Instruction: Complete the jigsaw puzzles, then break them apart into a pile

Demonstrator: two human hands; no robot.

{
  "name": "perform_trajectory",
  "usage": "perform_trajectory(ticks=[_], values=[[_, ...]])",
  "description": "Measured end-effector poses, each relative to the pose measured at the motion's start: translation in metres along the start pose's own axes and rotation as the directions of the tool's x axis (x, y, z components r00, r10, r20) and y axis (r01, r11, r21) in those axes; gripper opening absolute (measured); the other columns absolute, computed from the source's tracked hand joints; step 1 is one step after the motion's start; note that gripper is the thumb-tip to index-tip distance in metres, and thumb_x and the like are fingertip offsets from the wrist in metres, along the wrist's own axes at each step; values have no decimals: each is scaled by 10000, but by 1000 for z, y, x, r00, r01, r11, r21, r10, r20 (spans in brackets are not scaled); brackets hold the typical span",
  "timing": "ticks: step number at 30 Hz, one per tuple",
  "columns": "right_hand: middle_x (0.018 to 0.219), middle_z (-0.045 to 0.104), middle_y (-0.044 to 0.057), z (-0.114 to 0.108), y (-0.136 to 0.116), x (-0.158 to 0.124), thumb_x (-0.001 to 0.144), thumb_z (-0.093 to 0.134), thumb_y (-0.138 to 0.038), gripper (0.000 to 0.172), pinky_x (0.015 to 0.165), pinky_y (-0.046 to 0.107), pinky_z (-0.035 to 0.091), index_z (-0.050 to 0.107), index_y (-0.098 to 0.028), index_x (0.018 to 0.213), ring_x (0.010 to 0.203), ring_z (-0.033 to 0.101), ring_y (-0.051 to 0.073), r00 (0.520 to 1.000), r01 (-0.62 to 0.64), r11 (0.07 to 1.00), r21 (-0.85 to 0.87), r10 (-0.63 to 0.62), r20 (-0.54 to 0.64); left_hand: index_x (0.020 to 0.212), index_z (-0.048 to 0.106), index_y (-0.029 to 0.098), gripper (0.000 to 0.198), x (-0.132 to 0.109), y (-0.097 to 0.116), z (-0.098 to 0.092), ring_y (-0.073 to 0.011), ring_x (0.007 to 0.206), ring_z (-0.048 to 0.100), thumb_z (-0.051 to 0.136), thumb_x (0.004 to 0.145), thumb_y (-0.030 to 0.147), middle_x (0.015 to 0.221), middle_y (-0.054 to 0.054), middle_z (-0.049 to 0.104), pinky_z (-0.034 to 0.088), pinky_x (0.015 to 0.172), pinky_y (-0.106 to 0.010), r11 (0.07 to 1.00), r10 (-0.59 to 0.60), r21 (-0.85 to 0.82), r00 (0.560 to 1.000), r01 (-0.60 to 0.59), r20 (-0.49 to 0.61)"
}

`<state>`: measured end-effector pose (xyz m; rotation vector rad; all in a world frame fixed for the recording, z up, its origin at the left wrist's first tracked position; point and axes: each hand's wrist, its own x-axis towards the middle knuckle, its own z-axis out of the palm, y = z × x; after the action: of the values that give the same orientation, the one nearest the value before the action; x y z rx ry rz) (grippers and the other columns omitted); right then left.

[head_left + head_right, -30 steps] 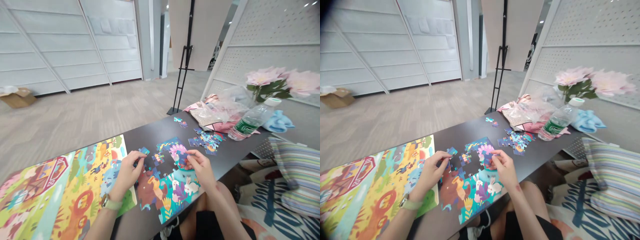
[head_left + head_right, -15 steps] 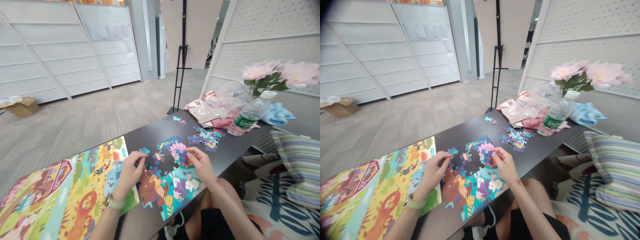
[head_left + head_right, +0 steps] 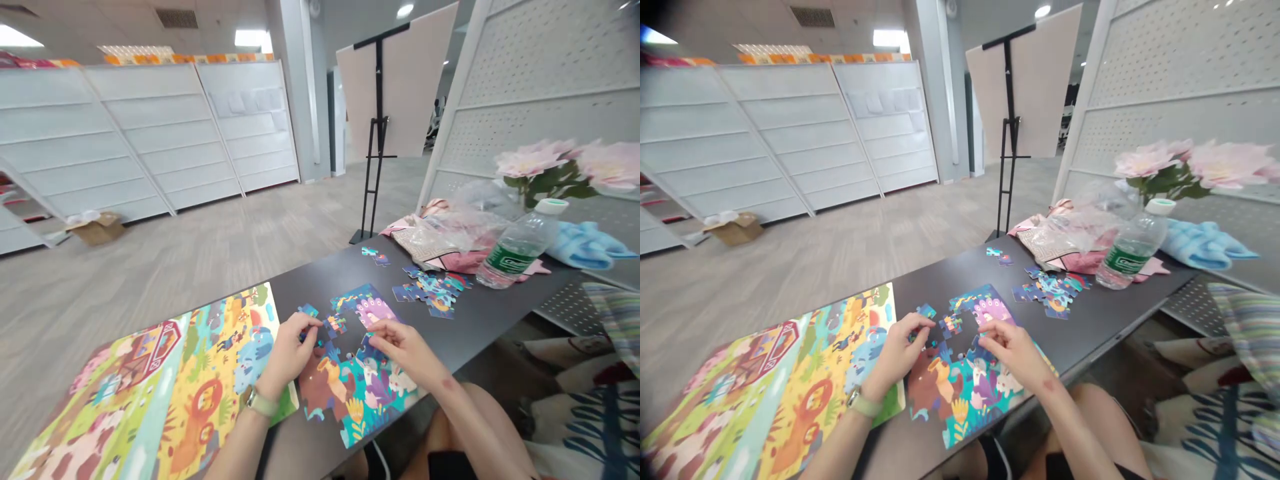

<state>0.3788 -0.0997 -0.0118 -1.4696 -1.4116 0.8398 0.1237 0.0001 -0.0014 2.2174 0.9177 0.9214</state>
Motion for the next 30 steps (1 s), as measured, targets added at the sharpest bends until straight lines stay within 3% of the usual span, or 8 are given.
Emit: perform_trajectory(ticks=[3,5,10,13,17,20,24,30], values=[[936,753,22,3,-2,-1,853,658,-422,247,582,259,476,747,-248,1004,588,574,132,997,71,990,-123,-67,31,970,688,233,185,-2,4,4,-192,875,639,512,944,184,925,-25,696,480,789,-309,1000,17,12,999,-18,36],[1072,743,40,3,-3,0,903,588,-422,280,614,269,491,739,-258,1072,610,587,133,990,120,981,-151,-129,-51,975,687,237,180,-3,6,7,-193,894,643,520,941,179,937,-20,703,477,805,-309,999,44,18,997,-46,69],[838,725,56,-5,-6,-9,975,428,-402,335,597,280,482,685,-197,1039,637,610,171,918,99,983,-154,-150,-368,975,688,238,194,-7,9,13,-192,930,646,532,913,140,955,-15,708,477,839,-310,995,88,38,990,-92,106],[851,724,56,-11,-15,-24,961,464,-393,286,670,300,496,680,-208,990,723,642,192,896,109,973,-204,-185,-405,961,693,232,203,-8,11,13,-191,930,649,532,900,125,951,-19,712,484,848,-311,993,102,48,989,-108,107],[1012,731,43,-3,-25,-45,861,642,-361,203,859,359,509,699,-247,1019,925,665,233,961,157,904,-398,-233,-149,960,699,224,217,-8,14,13,-199,935,650,510,904,131,968,-36,718,488,867,-327,988,127,70,986,-135,107],[1105,724,53,13,-22,-52,799,712,-307,227,970,416,483,698,-250,1019,1068,642,271,970,224,849,-479,-242,26,970,702,217,223,-9,14,12,-205,941,647,499,908,146,974,-43,715,488,870,-336,985,135,98,985,-145,105],[1049,725,59,20,-20,-47,840,655,-244,134,926,415,512,684,-240,970,1025,655,257,954,295,802,-519,-281,107,979,710,221,216,-10,13,11,-220,944,629,535,872,153,958,-46,703,476,867,-347,979,125,151,988,-138,93],[1180,697,82,15,-36,-4,866,609,-215,221,1004,436,484,719,-248,1055,1123,626,246,862,507,709,-490,-412,296,1051,708,256,293,-13,9,4,-258,972,597,646,774,182,985,-46,693,432,873,-378,969,89,221,991,-109,98]])
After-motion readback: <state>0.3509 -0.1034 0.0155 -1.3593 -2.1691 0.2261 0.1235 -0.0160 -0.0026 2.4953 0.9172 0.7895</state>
